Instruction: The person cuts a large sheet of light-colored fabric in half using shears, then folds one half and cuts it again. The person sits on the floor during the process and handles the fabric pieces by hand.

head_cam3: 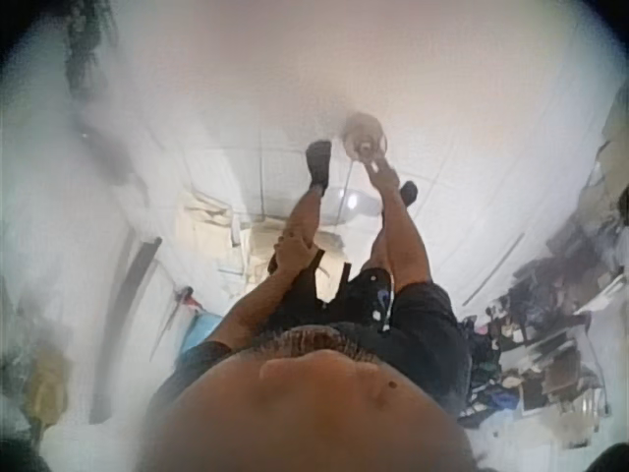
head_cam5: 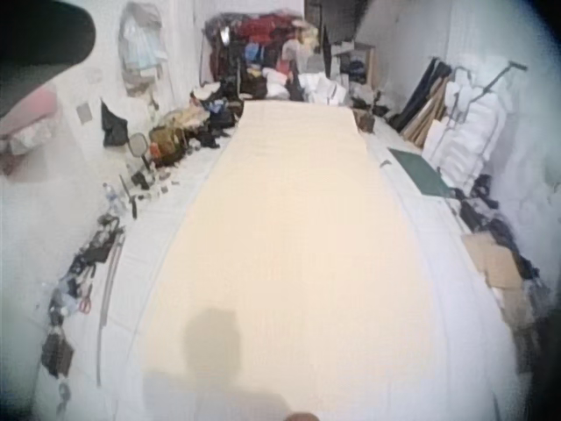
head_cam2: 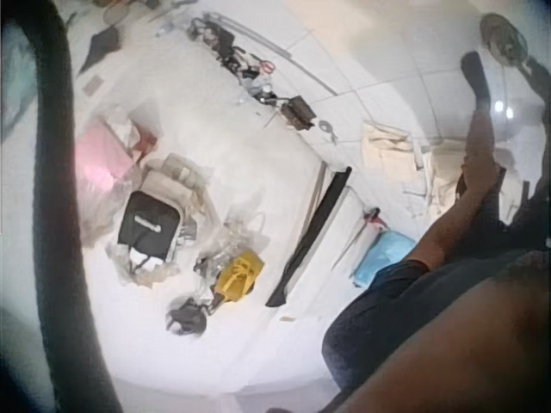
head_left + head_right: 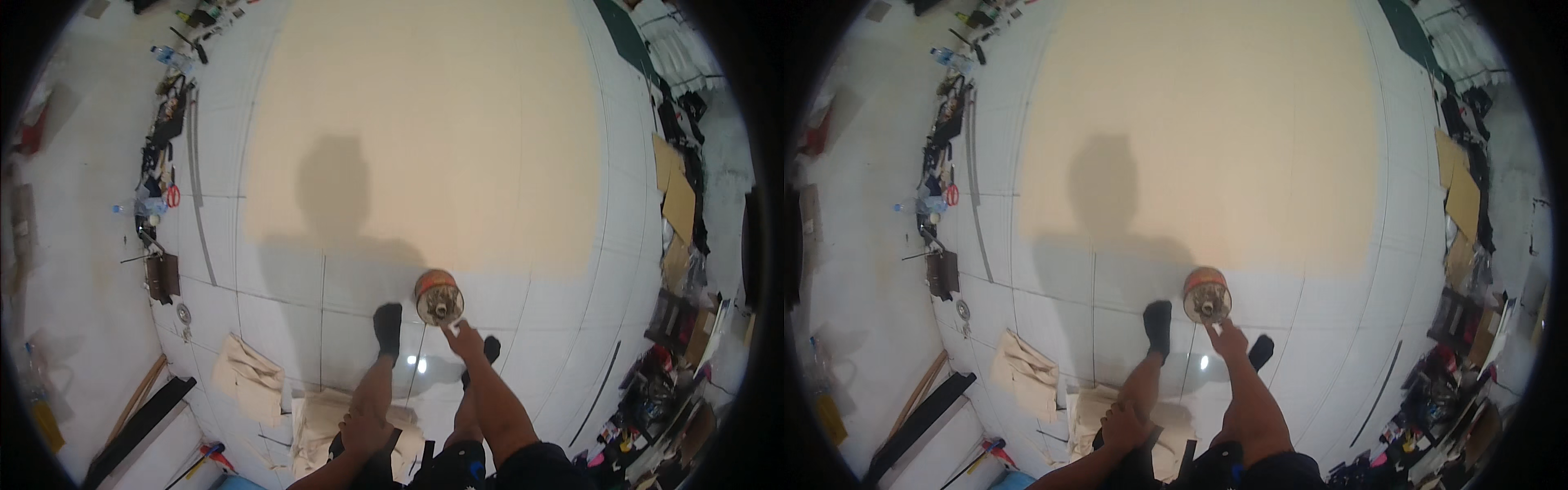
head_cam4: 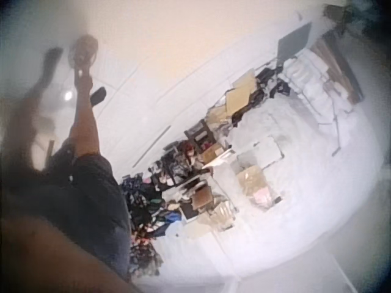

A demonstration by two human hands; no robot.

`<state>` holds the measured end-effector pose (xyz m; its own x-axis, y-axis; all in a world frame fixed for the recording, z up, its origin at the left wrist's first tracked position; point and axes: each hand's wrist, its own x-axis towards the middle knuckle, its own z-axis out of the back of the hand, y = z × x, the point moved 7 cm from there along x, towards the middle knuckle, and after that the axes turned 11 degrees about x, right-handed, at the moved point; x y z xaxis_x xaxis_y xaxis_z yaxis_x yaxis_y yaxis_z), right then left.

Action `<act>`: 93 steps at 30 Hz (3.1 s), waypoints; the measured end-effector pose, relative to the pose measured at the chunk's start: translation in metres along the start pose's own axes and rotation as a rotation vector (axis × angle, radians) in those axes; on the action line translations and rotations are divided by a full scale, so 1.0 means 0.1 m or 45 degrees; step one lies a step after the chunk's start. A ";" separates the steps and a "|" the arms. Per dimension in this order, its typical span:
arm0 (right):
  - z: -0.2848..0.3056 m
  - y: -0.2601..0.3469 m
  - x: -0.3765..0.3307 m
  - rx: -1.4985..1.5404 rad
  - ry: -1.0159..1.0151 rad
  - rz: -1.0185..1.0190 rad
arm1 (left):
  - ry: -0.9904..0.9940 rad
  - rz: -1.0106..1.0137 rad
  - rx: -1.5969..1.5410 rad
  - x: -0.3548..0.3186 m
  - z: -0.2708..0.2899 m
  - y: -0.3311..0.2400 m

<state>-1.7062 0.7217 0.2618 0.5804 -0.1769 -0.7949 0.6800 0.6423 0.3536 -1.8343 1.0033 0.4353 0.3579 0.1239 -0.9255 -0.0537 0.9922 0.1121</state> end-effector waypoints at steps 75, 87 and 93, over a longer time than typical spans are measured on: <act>2.80 1.43 1.42 0.129 -0.253 1.106 | -0.524 -1.555 -0.544 1.90 3.60 -1.01; 3.88 -0.43 3.02 -0.024 -0.734 0.705 | -0.719 -0.421 -0.507 4.28 3.83 -0.35; 3.34 -1.24 2.92 0.147 -0.510 0.109 | -0.878 -0.153 -0.513 4.75 3.72 0.63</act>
<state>-1.4713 0.3418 0.1505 0.7497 -0.4168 -0.5140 0.6542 0.5835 0.4812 -1.3214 1.1283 0.1375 0.8700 0.1249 -0.4770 -0.2630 0.9358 -0.2346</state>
